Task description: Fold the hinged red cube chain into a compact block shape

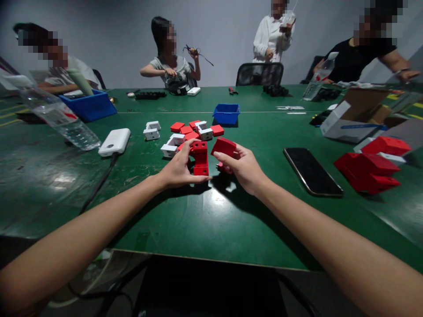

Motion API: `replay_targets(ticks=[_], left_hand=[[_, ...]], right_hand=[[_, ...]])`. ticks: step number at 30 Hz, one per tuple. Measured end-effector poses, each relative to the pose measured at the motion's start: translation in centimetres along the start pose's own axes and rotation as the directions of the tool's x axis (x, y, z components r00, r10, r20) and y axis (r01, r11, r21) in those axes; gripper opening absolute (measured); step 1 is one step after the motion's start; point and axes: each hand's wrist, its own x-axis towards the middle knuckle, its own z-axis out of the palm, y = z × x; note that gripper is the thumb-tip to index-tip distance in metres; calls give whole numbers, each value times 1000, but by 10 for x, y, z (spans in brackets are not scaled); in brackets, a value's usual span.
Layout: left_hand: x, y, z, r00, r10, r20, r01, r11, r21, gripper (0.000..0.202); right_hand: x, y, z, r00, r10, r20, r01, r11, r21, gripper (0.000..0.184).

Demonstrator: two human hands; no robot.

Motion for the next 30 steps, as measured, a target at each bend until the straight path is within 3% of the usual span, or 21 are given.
replay_targets(ticks=[10, 21, 30], left_hand=[[1, 1, -1, 1000, 0, 4, 0, 1000, -9, 98], [1, 3, -2, 999, -34, 27, 34, 999, -14, 98], [0, 1, -1, 1000, -18, 17, 18, 1000, -3, 98]], right_hand=[[1, 3, 2, 999, 3, -32, -2, 1000, 29, 43], [2, 3, -1, 998, 58, 36, -58, 998, 19, 65], [0, 4, -3, 999, -39, 19, 40, 996, -79, 59]])
